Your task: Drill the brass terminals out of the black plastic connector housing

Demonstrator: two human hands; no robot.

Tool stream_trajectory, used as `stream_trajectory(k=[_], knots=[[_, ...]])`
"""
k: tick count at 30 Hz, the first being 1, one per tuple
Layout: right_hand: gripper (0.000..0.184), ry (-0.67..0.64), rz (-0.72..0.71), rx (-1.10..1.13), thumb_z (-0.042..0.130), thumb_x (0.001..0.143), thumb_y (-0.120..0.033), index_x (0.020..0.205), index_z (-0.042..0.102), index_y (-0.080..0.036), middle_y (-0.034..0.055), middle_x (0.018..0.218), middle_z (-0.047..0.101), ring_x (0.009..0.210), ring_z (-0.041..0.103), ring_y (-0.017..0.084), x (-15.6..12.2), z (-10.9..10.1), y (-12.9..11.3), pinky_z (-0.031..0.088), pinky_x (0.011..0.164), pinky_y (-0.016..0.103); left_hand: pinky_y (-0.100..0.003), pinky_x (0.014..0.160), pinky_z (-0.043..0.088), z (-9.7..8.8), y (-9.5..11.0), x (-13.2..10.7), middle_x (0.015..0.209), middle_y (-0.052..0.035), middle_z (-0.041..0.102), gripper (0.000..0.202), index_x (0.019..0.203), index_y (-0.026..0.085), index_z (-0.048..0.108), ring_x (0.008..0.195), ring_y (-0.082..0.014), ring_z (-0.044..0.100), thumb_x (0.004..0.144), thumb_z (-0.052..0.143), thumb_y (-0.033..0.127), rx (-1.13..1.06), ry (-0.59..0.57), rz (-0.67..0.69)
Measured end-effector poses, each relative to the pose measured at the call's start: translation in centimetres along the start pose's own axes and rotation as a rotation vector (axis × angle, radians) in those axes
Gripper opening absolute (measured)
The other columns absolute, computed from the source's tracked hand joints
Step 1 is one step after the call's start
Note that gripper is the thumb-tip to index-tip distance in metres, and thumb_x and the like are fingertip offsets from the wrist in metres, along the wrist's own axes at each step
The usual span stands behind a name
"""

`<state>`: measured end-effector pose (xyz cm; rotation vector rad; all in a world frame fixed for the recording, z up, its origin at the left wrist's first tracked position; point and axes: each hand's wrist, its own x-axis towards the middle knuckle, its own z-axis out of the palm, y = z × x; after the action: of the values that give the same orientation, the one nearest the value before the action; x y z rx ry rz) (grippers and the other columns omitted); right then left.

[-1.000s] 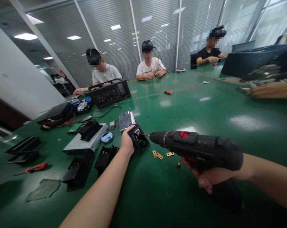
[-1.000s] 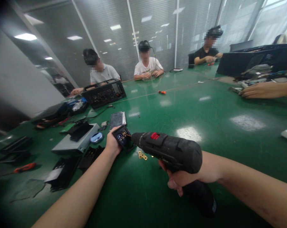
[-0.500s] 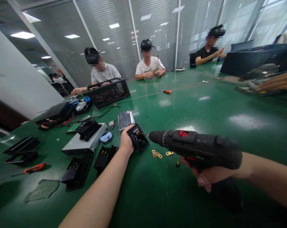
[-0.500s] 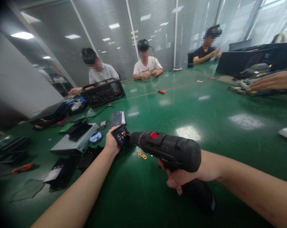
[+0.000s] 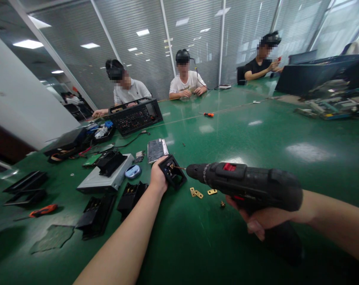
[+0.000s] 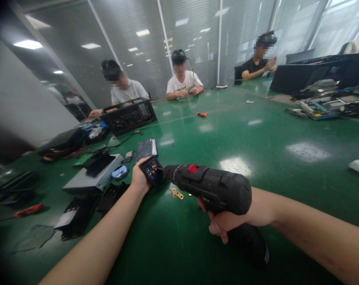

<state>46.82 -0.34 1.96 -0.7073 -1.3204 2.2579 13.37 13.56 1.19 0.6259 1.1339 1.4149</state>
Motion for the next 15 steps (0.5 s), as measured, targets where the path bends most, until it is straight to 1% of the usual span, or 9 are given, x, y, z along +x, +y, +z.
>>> stream_trajectory(k=[1,3,5,7,9,12,15], knots=[[0.056,-0.007,0.004,0.002,0.121,0.078,-0.015,0.118,0.081,-0.024,-0.0074,0.084,0.086,0.07,0.093,0.019,0.06,0.0,-0.06,0.079,0.066,0.026,-0.029,0.062,0.056,-0.01,0.04,0.01,0.071,0.0004,0.073,0.022,0.087,0.024,0.075,0.062,-0.0206,0.069,0.076,0.087,0.039,-0.005,0.0,-0.001],[0.055,0.002,-0.006,0.011,0.119,0.08,-0.012,0.12,0.083,-0.024,-0.0068,0.089,0.087,0.074,0.094,0.018,0.08,0.02,-0.2,0.08,0.069,0.024,-0.029,0.062,0.056,-0.04,0.08,0.03,0.071,0.0007,0.073,0.022,0.087,0.024,0.075,0.062,-0.0204,0.069,0.077,0.088,0.038,-0.012,-0.001,-0.001],[0.058,0.001,-0.02,0.017,0.118,0.079,-0.005,0.122,0.084,-0.025,-0.0068,0.094,0.089,0.079,0.096,0.019,0.06,-0.08,-0.21,0.083,0.072,0.026,-0.029,0.062,0.055,-0.06,0.07,0.06,0.071,0.0004,0.073,0.022,0.087,0.023,0.076,0.063,-0.0204,0.069,0.077,0.088,0.039,-0.012,-0.003,-0.004],[0.064,-0.013,-0.029,0.021,0.118,0.073,-0.001,0.122,0.085,-0.025,-0.0072,0.096,0.089,0.079,0.097,0.02,0.09,-0.34,-0.01,0.084,0.071,0.028,-0.029,0.062,0.055,-0.06,0.02,0.08,0.071,0.0001,0.073,0.022,0.085,0.023,0.076,0.063,-0.0205,0.069,0.076,0.088,0.039,-0.013,-0.006,-0.002],[0.067,-0.022,-0.029,0.023,0.12,0.07,-0.001,0.122,0.085,-0.026,-0.0075,0.096,0.088,0.078,0.098,0.022,0.19,-0.64,0.3,0.085,0.069,0.029,-0.03,0.063,0.055,-0.02,-0.03,0.09,0.071,-0.0002,0.073,0.022,0.085,0.023,0.076,0.063,-0.0206,0.069,0.075,0.088,0.038,-0.019,-0.008,0.004],[0.067,-0.011,-0.027,0.032,0.12,0.072,-0.003,0.124,0.085,-0.025,-0.008,0.095,0.087,0.079,0.098,0.023,0.23,-0.73,0.52,0.085,0.069,0.03,-0.03,0.064,0.055,0.06,-0.1,0.11,0.071,-0.0008,0.073,0.021,0.084,0.022,0.077,0.062,-0.0202,0.067,0.075,0.087,0.038,-0.02,-0.001,0.006],[0.057,0.005,-0.017,0.03,0.119,0.078,-0.005,0.121,0.085,-0.023,-0.0062,0.09,0.089,0.077,0.098,0.021,0.02,-0.28,0.19,0.084,0.071,0.027,-0.03,0.064,0.055,0.11,-0.15,0.13,0.071,-0.0016,0.074,0.02,0.083,0.022,0.077,0.063,-0.02,0.067,0.075,0.086,0.038,-0.028,0.008,0.012]])
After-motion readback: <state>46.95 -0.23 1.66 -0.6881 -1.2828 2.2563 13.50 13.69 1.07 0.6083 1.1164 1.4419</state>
